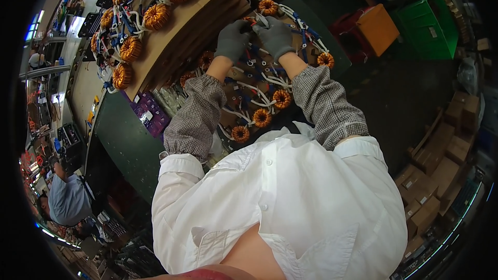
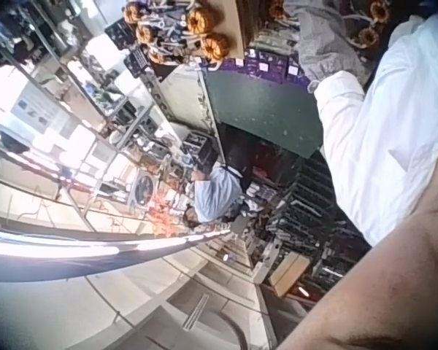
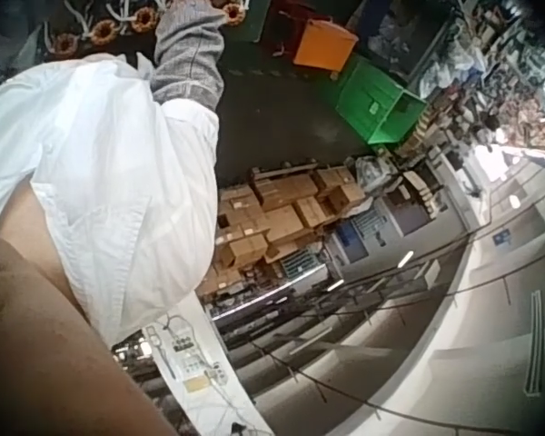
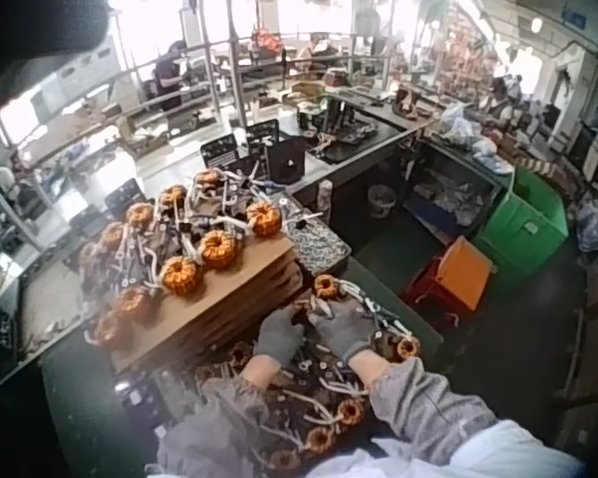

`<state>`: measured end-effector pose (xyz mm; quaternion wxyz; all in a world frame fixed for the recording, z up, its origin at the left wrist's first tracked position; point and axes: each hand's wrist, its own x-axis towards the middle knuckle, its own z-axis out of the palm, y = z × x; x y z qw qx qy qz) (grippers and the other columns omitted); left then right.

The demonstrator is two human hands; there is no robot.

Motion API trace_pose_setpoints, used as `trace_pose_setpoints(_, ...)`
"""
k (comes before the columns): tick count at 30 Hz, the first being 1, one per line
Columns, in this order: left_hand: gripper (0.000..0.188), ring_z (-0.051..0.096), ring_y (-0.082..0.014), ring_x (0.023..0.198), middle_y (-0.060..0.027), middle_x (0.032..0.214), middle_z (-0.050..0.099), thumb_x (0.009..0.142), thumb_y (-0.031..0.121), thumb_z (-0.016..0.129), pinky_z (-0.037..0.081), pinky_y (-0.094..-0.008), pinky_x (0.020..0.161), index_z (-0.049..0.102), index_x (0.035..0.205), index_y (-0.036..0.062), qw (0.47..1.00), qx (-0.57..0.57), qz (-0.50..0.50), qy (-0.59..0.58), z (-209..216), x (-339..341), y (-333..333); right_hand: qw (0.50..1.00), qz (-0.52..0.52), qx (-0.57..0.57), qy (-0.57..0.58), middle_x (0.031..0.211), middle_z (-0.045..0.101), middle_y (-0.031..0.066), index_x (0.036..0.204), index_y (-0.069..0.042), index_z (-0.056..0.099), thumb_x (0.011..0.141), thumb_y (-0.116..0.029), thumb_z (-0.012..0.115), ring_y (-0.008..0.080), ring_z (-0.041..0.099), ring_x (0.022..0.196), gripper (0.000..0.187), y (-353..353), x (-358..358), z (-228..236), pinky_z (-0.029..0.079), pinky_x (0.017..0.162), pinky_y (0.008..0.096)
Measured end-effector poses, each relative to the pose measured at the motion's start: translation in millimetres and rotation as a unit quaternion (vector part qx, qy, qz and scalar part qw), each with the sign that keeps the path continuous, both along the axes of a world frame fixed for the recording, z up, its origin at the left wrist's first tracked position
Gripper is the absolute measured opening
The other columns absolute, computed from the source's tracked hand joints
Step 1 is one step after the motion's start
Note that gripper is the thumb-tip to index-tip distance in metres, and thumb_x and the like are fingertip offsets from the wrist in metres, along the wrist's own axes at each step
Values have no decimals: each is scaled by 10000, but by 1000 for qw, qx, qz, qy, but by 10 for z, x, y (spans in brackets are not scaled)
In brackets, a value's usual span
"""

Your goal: The recorder is assembling and preparing electrical transformer cores by bundling wires and securing them with zip ties on a factory assembly line.

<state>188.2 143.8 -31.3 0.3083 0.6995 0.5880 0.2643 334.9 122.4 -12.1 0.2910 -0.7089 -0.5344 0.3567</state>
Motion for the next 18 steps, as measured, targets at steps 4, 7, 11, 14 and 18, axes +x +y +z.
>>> trace_pose_setpoints(4,294,610,-333,921,-171,988,641,782,194,626,475,-397,813,642,1040,55,991,-11,-68,114,206,-6,118,998,-9,54,15,954,664,152,1033,-32,627,797,-327,673,286,642,837,381,41,48,-371,487,738,386)
trace_pose_setpoints(7,288,608,-327,916,-174,980,640,776,217,624,473,-391,799,646,1016,59,990,-64,-68,106,256,-78,104,998,5,56,30,995,649,174,1095,-19,596,802,-330,676,285,641,857,434,37,-49,-283,494,742,378)
trace_pose_setpoints(11,303,621,-255,835,-158,896,647,775,277,635,474,-350,749,646,967,43,978,-174,-114,-13,316,-209,87,992,-14,20,125,963,658,150,1080,-9,603,809,-286,688,212,639,835,397,78,-101,-287,502,720,336)
trace_pose_setpoints(14,310,604,-204,805,-127,879,637,772,268,633,470,-334,711,628,962,23,955,-222,-140,-140,210,-265,26,983,-12,-22,180,897,666,105,1019,-16,629,817,-255,686,158,623,812,318,101,-69,-266,501,711,310)
trace_pose_setpoints(18,273,578,-155,794,-70,914,609,831,249,598,469,-285,689,608,1015,47,939,-237,-146,-199,241,-248,92,956,-32,42,290,776,631,56,961,-32,646,835,-260,666,123,577,695,261,81,56,-310,475,624,292)
